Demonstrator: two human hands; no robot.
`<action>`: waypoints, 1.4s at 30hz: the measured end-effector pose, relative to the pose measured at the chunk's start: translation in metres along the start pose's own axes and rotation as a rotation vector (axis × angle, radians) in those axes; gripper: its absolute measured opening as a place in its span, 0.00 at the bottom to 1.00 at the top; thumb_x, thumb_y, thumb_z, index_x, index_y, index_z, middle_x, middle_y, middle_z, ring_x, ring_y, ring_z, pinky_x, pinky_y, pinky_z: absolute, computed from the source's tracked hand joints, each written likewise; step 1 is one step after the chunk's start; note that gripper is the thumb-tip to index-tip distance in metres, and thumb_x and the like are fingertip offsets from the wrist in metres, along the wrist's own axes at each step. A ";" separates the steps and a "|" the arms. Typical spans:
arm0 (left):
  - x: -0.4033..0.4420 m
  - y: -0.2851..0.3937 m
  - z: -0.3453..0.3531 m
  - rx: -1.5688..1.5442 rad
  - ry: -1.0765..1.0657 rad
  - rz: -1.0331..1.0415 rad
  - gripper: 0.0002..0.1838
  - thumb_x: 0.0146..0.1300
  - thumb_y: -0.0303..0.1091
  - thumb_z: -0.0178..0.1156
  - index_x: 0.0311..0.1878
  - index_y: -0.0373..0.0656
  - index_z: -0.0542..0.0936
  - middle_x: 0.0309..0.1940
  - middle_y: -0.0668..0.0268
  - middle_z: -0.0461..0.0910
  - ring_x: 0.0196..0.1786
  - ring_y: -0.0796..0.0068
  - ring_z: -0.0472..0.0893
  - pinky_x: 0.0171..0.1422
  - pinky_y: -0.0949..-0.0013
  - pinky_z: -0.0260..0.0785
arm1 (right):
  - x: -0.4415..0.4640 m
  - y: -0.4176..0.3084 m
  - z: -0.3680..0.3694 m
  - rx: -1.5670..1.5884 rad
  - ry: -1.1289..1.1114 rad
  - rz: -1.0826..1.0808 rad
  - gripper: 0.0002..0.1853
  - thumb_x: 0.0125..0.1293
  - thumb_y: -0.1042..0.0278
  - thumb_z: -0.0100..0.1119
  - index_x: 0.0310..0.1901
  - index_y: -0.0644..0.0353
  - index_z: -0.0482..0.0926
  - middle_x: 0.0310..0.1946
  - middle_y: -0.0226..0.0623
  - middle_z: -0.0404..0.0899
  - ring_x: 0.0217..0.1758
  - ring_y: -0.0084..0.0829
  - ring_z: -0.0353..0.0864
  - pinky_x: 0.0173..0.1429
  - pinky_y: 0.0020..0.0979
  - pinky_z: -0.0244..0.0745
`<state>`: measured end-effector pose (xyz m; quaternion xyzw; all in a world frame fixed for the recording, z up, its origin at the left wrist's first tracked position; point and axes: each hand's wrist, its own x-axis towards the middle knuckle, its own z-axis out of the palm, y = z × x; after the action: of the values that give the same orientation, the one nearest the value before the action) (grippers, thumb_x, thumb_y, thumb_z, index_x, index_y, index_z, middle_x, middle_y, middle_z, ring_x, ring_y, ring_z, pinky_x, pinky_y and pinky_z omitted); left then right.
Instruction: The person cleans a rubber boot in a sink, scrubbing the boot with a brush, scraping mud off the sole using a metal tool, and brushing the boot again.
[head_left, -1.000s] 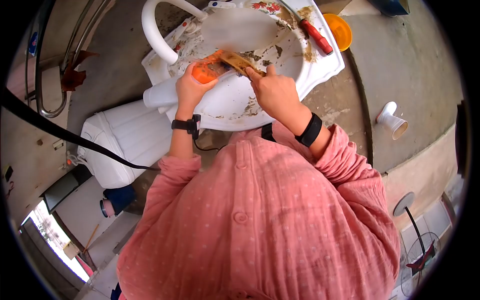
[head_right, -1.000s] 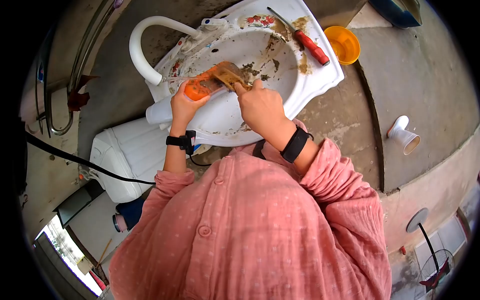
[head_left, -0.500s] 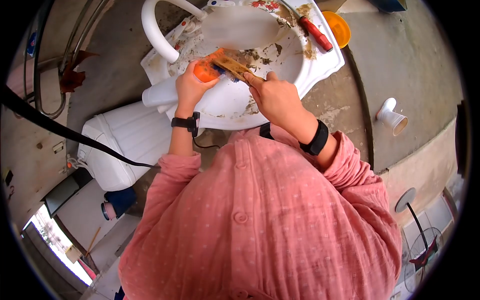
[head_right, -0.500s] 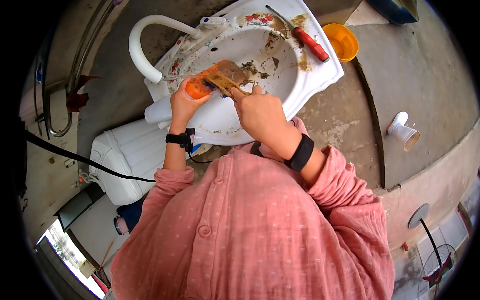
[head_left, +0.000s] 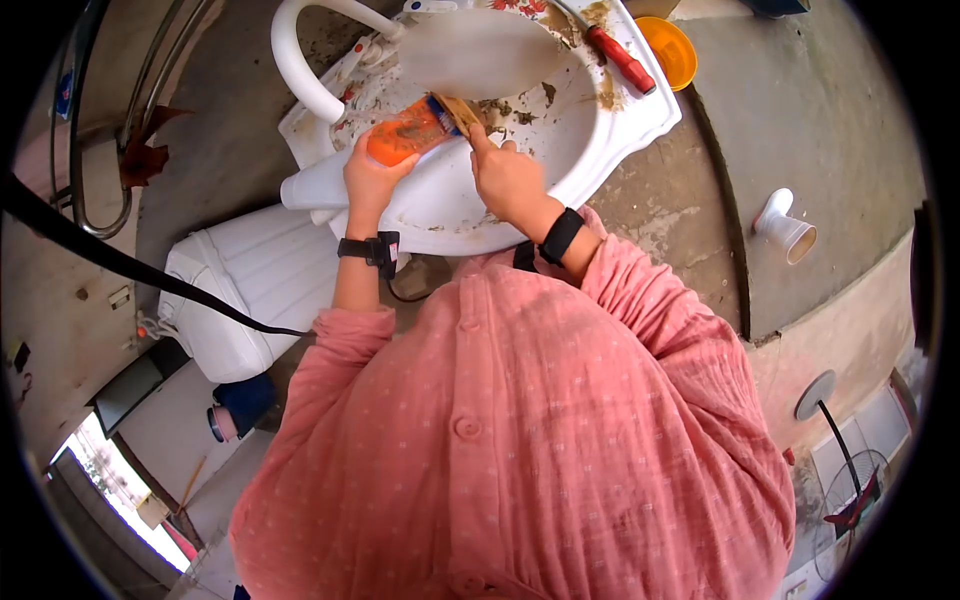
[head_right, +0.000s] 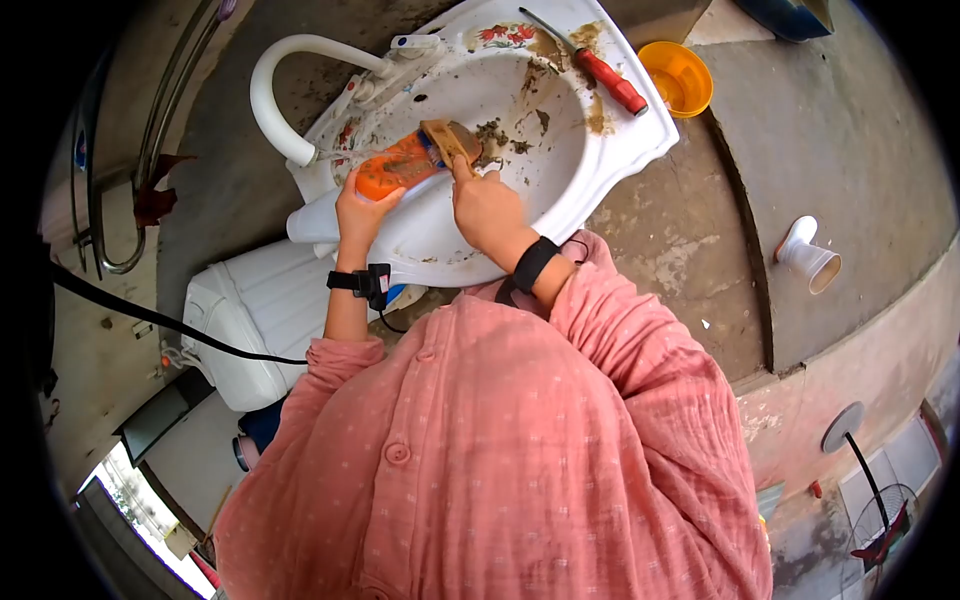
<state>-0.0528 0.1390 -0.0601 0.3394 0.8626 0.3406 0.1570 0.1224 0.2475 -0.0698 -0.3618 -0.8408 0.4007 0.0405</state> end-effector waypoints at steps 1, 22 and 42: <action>0.001 0.000 0.002 0.000 -0.003 0.012 0.32 0.38 0.34 0.74 0.49 0.38 0.74 0.42 0.59 0.80 0.45 0.69 0.80 0.51 0.70 0.70 | -0.009 -0.007 -0.008 0.006 -0.025 -0.065 0.21 0.66 0.62 0.42 0.60 0.55 0.61 0.28 0.55 0.75 0.26 0.52 0.76 0.31 0.48 0.72; -0.072 -0.022 -0.001 -0.139 -0.008 -0.150 0.37 0.40 0.29 0.72 0.56 0.40 0.67 0.47 0.60 0.78 0.47 0.73 0.78 0.51 0.70 0.71 | 0.004 -0.006 0.018 -0.036 -0.157 -0.054 0.18 0.65 0.63 0.41 0.54 0.62 0.67 0.26 0.57 0.76 0.28 0.53 0.78 0.35 0.48 0.73; -0.079 -0.038 0.003 -0.317 -0.036 -0.162 0.36 0.42 0.22 0.69 0.58 0.36 0.67 0.48 0.60 0.75 0.49 0.75 0.76 0.54 0.72 0.69 | 0.003 0.010 0.011 0.001 -0.264 0.064 0.16 0.64 0.66 0.41 0.49 0.66 0.66 0.28 0.58 0.78 0.32 0.55 0.78 0.37 0.48 0.74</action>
<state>-0.0123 0.0650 -0.0857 0.2461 0.8196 0.4524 0.2510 0.1222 0.2468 -0.0850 -0.3327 -0.8265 0.4463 -0.0832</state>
